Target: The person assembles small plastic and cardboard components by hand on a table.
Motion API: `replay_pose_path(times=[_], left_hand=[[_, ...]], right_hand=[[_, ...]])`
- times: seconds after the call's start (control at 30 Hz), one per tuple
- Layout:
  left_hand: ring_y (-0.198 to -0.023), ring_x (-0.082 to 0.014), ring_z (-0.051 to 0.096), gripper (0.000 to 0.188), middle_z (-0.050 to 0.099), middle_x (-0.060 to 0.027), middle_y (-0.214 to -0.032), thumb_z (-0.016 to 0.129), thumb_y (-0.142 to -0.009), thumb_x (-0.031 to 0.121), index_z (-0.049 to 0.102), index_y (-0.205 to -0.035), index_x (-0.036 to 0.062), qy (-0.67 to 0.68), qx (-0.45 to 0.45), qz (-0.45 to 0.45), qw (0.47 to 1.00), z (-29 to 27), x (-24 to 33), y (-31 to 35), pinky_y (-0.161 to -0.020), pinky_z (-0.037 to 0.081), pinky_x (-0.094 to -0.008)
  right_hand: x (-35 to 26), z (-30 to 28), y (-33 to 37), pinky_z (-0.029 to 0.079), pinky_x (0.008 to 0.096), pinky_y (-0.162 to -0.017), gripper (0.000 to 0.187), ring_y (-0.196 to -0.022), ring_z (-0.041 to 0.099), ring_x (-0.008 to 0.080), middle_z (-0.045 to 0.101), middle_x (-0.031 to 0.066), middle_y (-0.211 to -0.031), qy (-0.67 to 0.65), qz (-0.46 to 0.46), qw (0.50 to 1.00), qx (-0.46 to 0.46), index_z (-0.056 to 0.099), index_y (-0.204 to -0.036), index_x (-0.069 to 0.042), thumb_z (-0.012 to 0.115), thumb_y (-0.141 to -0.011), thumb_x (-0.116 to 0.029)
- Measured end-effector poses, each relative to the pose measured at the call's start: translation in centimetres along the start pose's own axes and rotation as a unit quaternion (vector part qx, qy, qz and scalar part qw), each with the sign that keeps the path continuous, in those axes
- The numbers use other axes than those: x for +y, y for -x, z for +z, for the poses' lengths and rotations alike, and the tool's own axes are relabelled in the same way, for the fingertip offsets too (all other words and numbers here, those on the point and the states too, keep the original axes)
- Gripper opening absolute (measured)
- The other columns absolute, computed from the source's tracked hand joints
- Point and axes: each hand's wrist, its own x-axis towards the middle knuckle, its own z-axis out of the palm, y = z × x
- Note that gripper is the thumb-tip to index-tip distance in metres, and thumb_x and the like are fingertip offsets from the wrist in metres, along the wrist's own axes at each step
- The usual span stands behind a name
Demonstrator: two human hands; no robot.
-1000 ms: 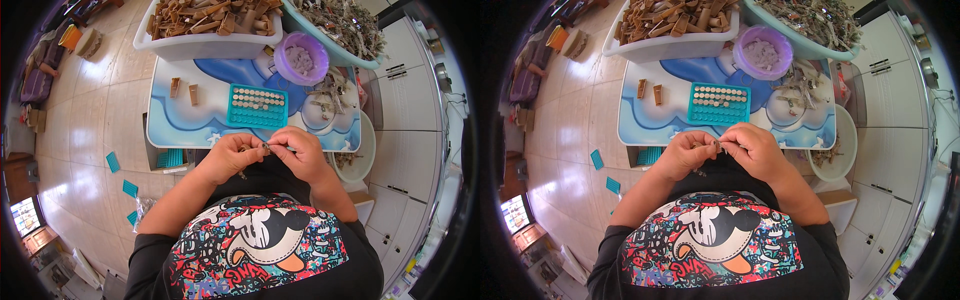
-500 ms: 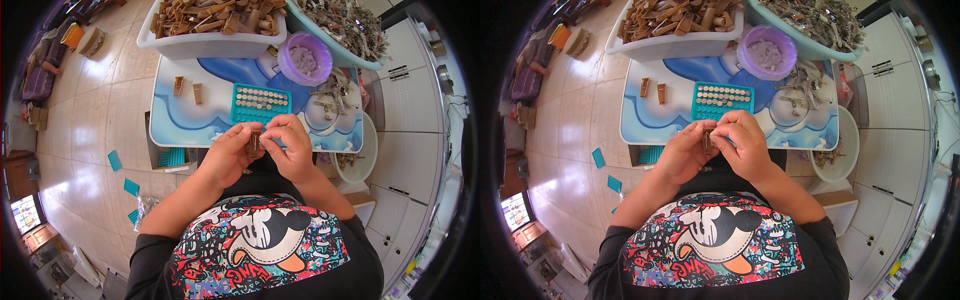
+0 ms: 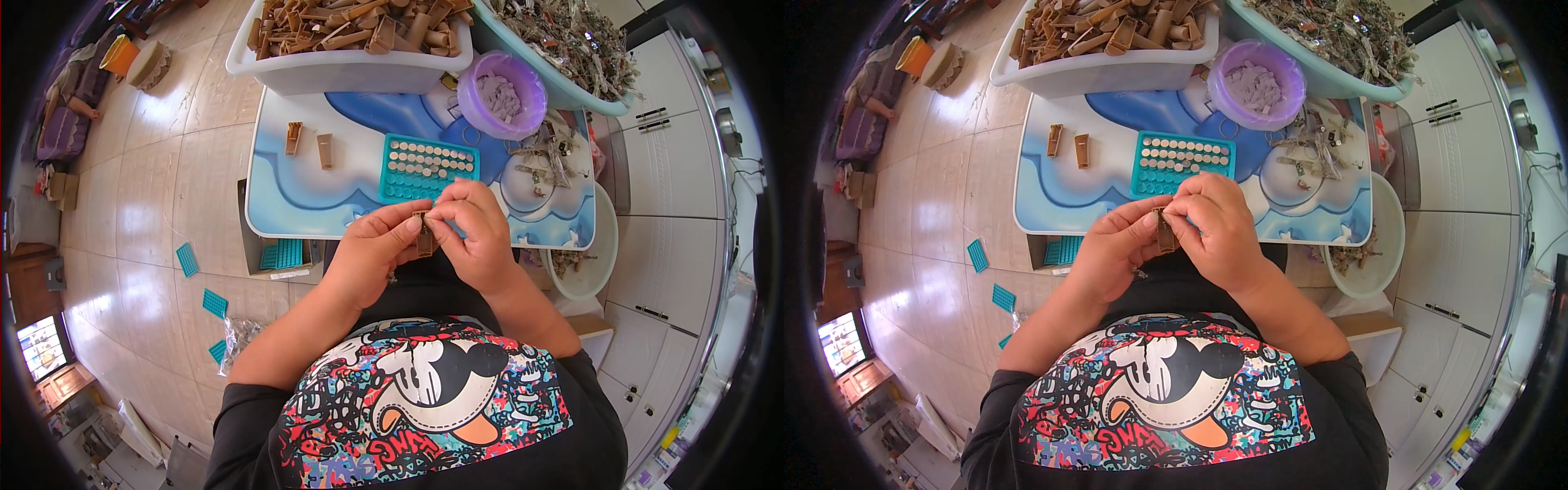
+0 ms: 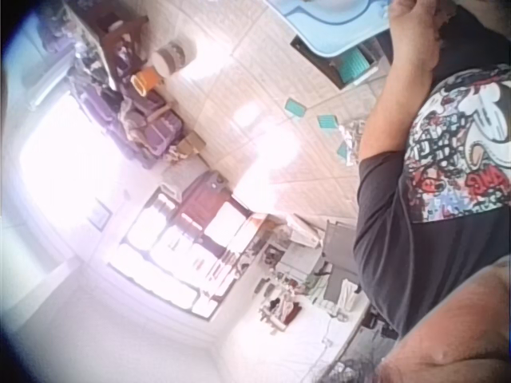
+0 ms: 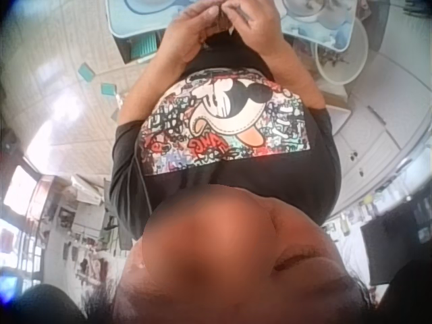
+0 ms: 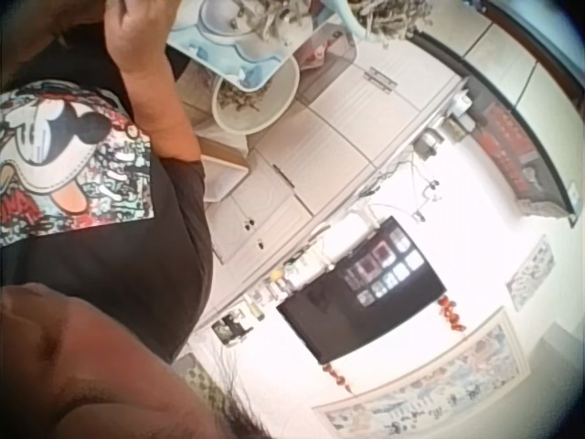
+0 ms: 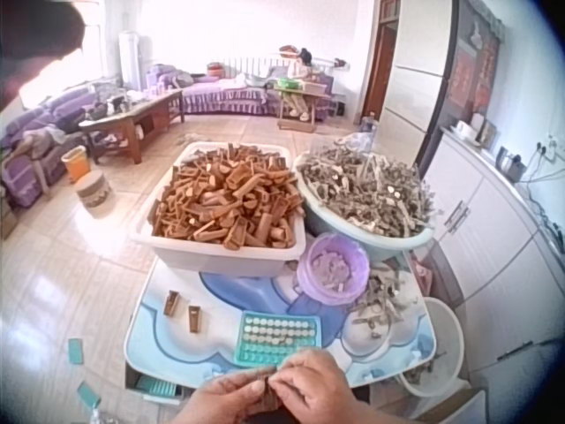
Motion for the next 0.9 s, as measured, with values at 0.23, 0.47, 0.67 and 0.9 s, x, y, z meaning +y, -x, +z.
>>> replay_pose_path(times=[0.23,0.47,0.67,0.9], left_hand=[[-0.091,-0.0135,0.060,0.031,0.061,-0.0075,-0.102,0.050,-0.094,0.012,0.051,-0.120,-0.0034,-0.112,0.017,0.030,0.993,-0.3,0.1,0.0,-0.079,0.051,-0.0267],[-0.087,-0.0131,0.060,0.024,0.061,-0.0078,-0.100,0.048,-0.094,0.010,0.054,-0.114,-0.0016,-0.116,0.077,0.052,0.989,-0.5,-0.3,-0.2,-0.076,0.051,-0.0268],[-0.087,-0.0144,0.060,0.025,0.061,-0.0094,-0.100,0.047,-0.094,0.010,0.051,-0.115,-0.0022,-0.097,0.111,0.090,0.985,-0.1,-0.3,-0.1,-0.080,0.049,-0.0287],[-0.102,-0.0162,0.056,0.026,0.061,-0.0118,-0.108,0.050,-0.093,0.009,0.050,-0.116,-0.0020,-0.142,0.105,0.254,0.951,0.7,-0.8,-0.3,-0.090,0.043,-0.0273]], right_hand=[[-0.4,-0.3,-0.4,0.043,0.0446,-0.087,0.011,-0.079,0.055,0.0261,0.056,0.0092,-0.085,0.009,0.015,0.999,-0.037,0.058,-0.079,-0.005,0.066,-0.073,-0.002],[-0.3,0.6,-0.1,0.041,0.0385,-0.070,0.016,-0.077,0.053,0.0274,0.055,0.0068,-0.084,0.040,-0.034,0.999,0.001,0.059,-0.083,-0.007,0.068,-0.070,-0.005],[-0.7,1.0,0.7,0.043,0.0369,-0.068,0.024,-0.078,0.054,0.0280,0.055,0.0071,-0.086,0.051,-0.045,0.998,-0.008,0.061,-0.091,-0.007,0.071,-0.069,-0.008],[-1.5,3.0,1.9,0.046,0.0330,-0.072,0.064,-0.085,0.059,0.0211,0.060,0.0116,-0.094,-0.196,0.213,0.957,-0.017,0.040,-0.124,-0.003,0.075,-0.073,-0.016]])
